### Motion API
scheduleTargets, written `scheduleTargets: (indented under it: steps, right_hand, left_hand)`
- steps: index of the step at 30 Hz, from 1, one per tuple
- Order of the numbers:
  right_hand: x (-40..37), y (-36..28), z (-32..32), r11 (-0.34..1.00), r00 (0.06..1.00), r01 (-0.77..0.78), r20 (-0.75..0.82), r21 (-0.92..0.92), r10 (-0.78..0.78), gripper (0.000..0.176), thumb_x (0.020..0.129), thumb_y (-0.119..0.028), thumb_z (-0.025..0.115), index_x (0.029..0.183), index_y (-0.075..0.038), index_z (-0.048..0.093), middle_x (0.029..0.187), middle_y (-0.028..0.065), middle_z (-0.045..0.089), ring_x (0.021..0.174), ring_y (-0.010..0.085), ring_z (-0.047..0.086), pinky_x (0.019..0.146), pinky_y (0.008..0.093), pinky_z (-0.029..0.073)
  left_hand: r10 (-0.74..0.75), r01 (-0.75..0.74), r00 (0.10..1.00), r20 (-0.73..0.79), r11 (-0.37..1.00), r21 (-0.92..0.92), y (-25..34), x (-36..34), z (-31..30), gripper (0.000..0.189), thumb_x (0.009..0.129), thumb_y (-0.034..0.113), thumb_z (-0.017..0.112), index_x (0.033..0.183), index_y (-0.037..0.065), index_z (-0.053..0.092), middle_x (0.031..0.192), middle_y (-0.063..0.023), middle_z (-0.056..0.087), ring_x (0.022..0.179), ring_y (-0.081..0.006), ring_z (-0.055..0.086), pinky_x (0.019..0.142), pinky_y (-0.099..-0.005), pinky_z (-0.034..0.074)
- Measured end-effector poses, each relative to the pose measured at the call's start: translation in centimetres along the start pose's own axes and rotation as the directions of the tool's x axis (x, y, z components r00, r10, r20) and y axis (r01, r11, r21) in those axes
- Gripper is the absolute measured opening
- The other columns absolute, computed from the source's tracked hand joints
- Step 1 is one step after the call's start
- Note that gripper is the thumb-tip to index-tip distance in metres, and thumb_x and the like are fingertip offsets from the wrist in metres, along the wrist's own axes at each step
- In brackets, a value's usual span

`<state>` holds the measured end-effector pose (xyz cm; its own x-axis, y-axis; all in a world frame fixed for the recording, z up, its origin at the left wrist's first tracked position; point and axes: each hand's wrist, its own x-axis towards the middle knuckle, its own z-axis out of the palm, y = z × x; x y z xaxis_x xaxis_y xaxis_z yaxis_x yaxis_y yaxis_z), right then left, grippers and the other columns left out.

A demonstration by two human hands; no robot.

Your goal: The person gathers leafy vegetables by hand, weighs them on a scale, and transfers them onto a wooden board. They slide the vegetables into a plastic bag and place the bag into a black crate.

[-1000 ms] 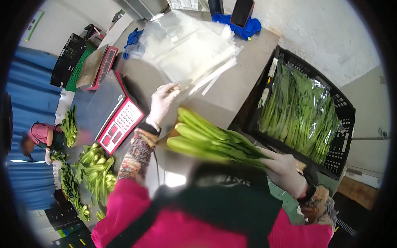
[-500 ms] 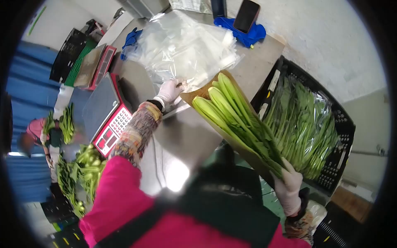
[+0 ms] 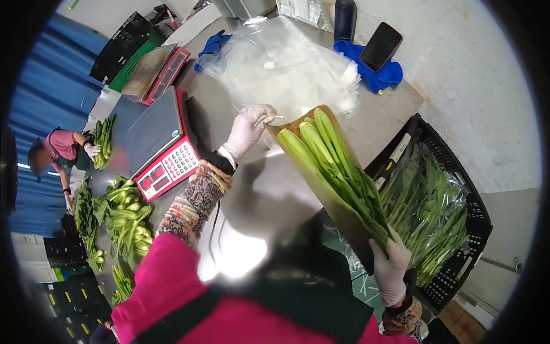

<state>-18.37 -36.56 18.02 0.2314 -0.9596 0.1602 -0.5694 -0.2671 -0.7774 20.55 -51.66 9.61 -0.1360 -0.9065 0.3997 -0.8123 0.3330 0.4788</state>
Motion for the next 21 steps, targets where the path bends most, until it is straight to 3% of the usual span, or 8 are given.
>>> scheduleTargets:
  steps: [6,8,10,13,16,18,20,21]
  right_hand:
    - [0.5,1.8,-0.7,0.995,0.995,-0.073,0.073,0.060,0.069,0.027,0.078,0.004,0.064,0.104,0.006,0.064,0.105,0.0189,0.065,0.089,0.0240,0.065,0.078,0.0276,0.047]
    - [0.3,2.1,-1.1,0.948,0.963,-0.267,0.080,0.172,0.257,0.027,0.079,0.002,0.064,0.105,0.006,0.064,0.103,0.0174,0.066,0.089,0.0229,0.063,0.079,0.0276,0.046]
    - [0.6,1.9,-1.3,0.972,0.983,-0.179,0.073,0.154,0.169,0.027,0.079,0.002,0.064,0.106,0.006,0.064,0.103,0.0170,0.066,0.090,0.0230,0.063,0.079,0.0281,0.046]
    - [1.2,1.4,-1.4,0.995,0.991,-0.072,0.118,0.071,0.063,0.028,0.079,0.002,0.065,0.107,0.005,0.064,0.102,0.0166,0.066,0.091,0.0231,0.063,0.080,0.0284,0.046]
    - [1.4,1.7,-0.9,0.994,0.991,-0.056,0.130,0.097,0.043,0.028,0.079,0.002,0.065,0.107,0.005,0.064,0.102,0.0168,0.066,0.091,0.0234,0.063,0.081,0.0285,0.046]
    - [1.2,1.6,-1.0,0.989,0.988,-0.095,0.134,0.109,0.080,0.027,0.079,0.002,0.064,0.106,0.005,0.064,0.103,0.0169,0.066,0.092,0.0233,0.063,0.082,0.0284,0.046]
    - [1.5,1.8,-1.2,0.919,0.947,-0.312,0.159,0.240,0.280,0.027,0.079,0.001,0.065,0.105,0.005,0.064,0.103,0.0168,0.066,0.092,0.0229,0.063,0.082,0.0285,0.046]
    - [1.4,2.4,-1.1,0.895,0.941,-0.338,0.129,0.292,0.314,0.026,0.079,0.001,0.065,0.105,0.006,0.063,0.104,0.0165,0.066,0.092,0.0225,0.063,0.082,0.0284,0.046]
  left_hand:
    - [-0.050,0.052,0.999,-0.012,0.977,0.206,-2.7,-0.8,-0.2,0.013,0.079,0.020,0.067,0.089,0.011,0.068,0.096,-0.0072,0.068,0.094,-0.0250,0.062,0.089,-0.0376,0.044]
    - [-0.083,0.002,0.907,0.413,0.981,0.193,-4.2,-1.1,0.1,0.012,0.080,0.020,0.065,0.087,0.011,0.068,0.095,-0.0070,0.068,0.093,-0.0245,0.062,0.089,-0.0375,0.044]
    - [0.105,-0.203,0.940,0.325,0.937,0.285,-4.6,-1.2,0.1,0.012,0.080,0.019,0.065,0.086,0.010,0.068,0.094,-0.0078,0.068,0.091,-0.0270,0.062,0.088,-0.0375,0.045]
    - [-0.194,0.194,0.981,0.012,0.979,-0.066,-0.7,0.5,-1.2,0.012,0.082,0.018,0.065,0.087,0.007,0.067,0.096,-0.0105,0.067,0.092,-0.0295,0.062,0.085,-0.0374,0.047]
    - [-0.113,0.087,0.991,-0.072,0.952,-0.294,1.8,1.3,-2.4,0.010,0.084,0.016,0.066,0.088,0.006,0.066,0.099,-0.0093,0.068,0.097,-0.0236,0.062,0.092,-0.0326,0.045]
    - [-0.095,0.073,0.995,-0.044,0.933,-0.353,1.5,1.4,-2.9,0.009,0.084,0.014,0.066,0.089,0.006,0.067,0.099,-0.0091,0.068,0.098,-0.0212,0.062,0.092,-0.0312,0.045]
    - [-0.163,0.141,0.972,0.172,0.981,0.135,-0.1,1.2,-3.1,0.009,0.084,0.011,0.066,0.090,0.005,0.067,0.100,-0.0077,0.068,0.100,-0.0192,0.061,0.094,-0.0309,0.043]
    - [-0.342,0.370,0.918,0.200,0.921,-0.122,0.2,0.7,-3.3,0.008,0.083,0.010,0.066,0.088,0.004,0.066,0.102,-0.0062,0.068,0.099,-0.0192,0.061,0.094,-0.0317,0.043]
